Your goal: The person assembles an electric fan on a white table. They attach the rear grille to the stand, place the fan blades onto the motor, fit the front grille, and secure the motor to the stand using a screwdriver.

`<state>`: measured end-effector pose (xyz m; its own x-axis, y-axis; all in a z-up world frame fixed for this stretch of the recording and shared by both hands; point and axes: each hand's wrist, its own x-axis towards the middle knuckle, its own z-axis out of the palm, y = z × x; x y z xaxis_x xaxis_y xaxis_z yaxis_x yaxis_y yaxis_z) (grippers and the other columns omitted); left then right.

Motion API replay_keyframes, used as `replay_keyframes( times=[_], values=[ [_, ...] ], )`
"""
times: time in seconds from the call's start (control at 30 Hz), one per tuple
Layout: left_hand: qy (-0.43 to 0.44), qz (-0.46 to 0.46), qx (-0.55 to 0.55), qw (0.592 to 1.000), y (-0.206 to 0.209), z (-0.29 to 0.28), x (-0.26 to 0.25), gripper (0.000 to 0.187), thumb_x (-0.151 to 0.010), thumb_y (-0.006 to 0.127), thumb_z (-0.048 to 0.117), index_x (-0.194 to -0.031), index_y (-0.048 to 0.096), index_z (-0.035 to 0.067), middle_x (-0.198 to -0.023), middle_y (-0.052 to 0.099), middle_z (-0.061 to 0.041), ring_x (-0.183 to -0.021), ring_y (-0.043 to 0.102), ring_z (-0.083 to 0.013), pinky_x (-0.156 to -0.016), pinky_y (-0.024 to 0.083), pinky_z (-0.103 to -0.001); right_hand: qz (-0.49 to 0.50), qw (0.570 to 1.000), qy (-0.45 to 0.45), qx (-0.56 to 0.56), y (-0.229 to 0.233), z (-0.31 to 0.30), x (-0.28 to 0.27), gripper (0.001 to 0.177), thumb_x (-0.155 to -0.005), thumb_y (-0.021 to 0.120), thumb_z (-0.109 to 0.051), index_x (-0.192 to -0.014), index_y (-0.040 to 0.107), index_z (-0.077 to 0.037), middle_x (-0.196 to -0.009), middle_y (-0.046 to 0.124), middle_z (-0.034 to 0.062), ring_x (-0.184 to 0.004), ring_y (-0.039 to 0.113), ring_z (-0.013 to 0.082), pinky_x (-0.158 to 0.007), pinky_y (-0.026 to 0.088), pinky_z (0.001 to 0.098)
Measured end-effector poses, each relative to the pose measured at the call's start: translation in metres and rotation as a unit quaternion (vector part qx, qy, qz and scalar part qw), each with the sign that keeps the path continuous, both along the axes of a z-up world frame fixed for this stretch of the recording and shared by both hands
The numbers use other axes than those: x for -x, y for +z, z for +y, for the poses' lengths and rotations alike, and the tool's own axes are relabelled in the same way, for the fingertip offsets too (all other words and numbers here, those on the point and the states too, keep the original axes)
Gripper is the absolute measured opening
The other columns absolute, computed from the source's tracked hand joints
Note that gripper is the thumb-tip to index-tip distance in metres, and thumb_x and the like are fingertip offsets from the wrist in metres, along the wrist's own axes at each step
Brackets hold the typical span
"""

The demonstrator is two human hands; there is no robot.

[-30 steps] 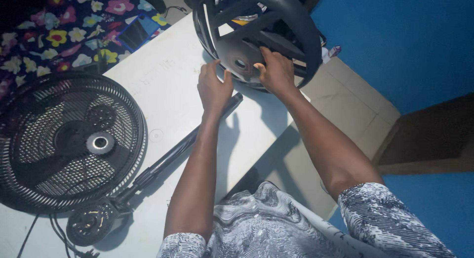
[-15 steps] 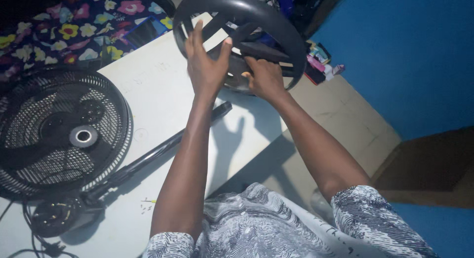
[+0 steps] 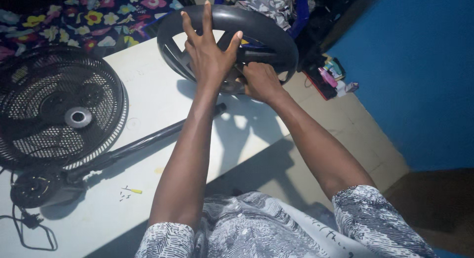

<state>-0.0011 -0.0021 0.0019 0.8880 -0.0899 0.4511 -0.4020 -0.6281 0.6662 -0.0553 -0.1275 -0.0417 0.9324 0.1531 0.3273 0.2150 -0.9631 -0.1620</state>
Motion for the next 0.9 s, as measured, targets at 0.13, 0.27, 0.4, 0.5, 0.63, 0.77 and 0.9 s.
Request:
replay_keyframes(
  times=[0.13, 0.27, 0.4, 0.5, 0.63, 0.77, 0.9],
  values=[
    [0.028, -0.055, -0.019, 0.998, 0.003, -0.004, 0.002, 0.083, -0.069, 0.073, 0.049, -0.133, 0.024, 0.031, -0.138, 0.010, -0.024, -0.108, 0.039, -0.0501, -0.079, 0.045, -0.051, -0.063, 0.997, 0.042, 0.013, 0.001, -0.003, 0.006, 0.033, -0.064, 0.064, -0.008, -0.097, 0.058, -0.004, -0.078, 0.057, 0.0156, -0.074, 0.056, 0.0330, -0.063, 0.042, 0.0449],
    [0.036, -0.036, -0.023, 0.998, 0.004, -0.006, -0.002, 0.080, -0.071, 0.070, 0.050, -0.133, 0.024, 0.029, -0.138, 0.010, -0.025, -0.106, 0.043, -0.0477, -0.077, 0.047, -0.050, -0.186, 0.979, 0.082, -0.007, 0.001, -0.005, 0.022, 0.035, -0.060, 0.060, -0.004, -0.094, 0.055, -0.002, -0.088, 0.057, 0.0173, -0.085, 0.053, 0.0314, -0.074, 0.042, 0.0417],
    [0.039, -0.056, -0.025, 0.997, 0.002, -0.003, -0.007, 0.081, -0.070, 0.072, 0.050, -0.133, 0.027, 0.027, -0.136, 0.012, -0.025, -0.105, 0.043, -0.0497, -0.078, 0.046, -0.050, -0.275, 0.946, 0.075, -0.152, -0.009, -0.013, 0.032, 0.021, -0.071, 0.061, -0.006, -0.091, 0.055, -0.008, -0.091, 0.059, 0.0123, -0.091, 0.056, 0.0268, -0.080, 0.045, 0.0364],
    [0.023, -0.044, -0.015, 0.999, 0.000, -0.001, -0.011, 0.079, -0.070, 0.071, 0.049, -0.132, 0.027, 0.027, -0.135, 0.012, -0.025, -0.108, 0.041, -0.0494, -0.075, 0.047, -0.050, -0.209, 0.878, -0.129, -0.410, -0.020, -0.024, 0.022, 0.019, -0.083, 0.063, -0.020, -0.089, 0.055, -0.004, -0.078, 0.061, 0.0095, -0.071, 0.063, 0.0186, -0.063, 0.050, 0.0300],
    [0.025, -0.036, 0.001, 0.999, 0.001, 0.005, -0.012, 0.079, -0.067, 0.072, 0.049, -0.130, 0.030, 0.026, -0.135, 0.013, -0.025, -0.107, 0.042, -0.0496, -0.078, 0.045, -0.051, -0.058, 0.691, -0.271, -0.667, -0.021, -0.054, 0.007, 0.061, -0.077, 0.055, -0.052, -0.106, 0.039, -0.001, -0.069, 0.057, 0.0145, -0.047, 0.058, 0.0153, -0.035, 0.042, 0.0234],
    [0.035, -0.071, 0.026, 0.997, 0.007, 0.006, -0.006, 0.074, -0.072, 0.071, 0.049, -0.128, 0.035, 0.018, -0.133, 0.016, -0.027, -0.108, 0.044, -0.0495, -0.084, 0.044, -0.051, 0.085, 0.634, -0.299, -0.708, -0.023, -0.067, 0.005, 0.079, -0.068, 0.038, -0.071, -0.111, 0.040, -0.005, -0.065, 0.060, 0.0192, -0.037, 0.052, 0.0155, -0.029, 0.034, 0.0213],
    [0.049, 0.008, 0.082, 0.995, 0.017, 0.011, 0.001, 0.068, -0.070, 0.068, 0.046, -0.116, 0.038, 0.006, -0.123, 0.024, -0.025, -0.101, 0.047, -0.0463, -0.077, 0.044, -0.049, 0.112, 0.628, -0.294, -0.711, -0.024, -0.067, 0.006, 0.092, -0.065, 0.035, -0.078, -0.116, 0.043, -0.002, -0.063, 0.058, 0.0228, -0.034, 0.047, 0.0142, -0.028, 0.032, 0.0203]
  ],
)
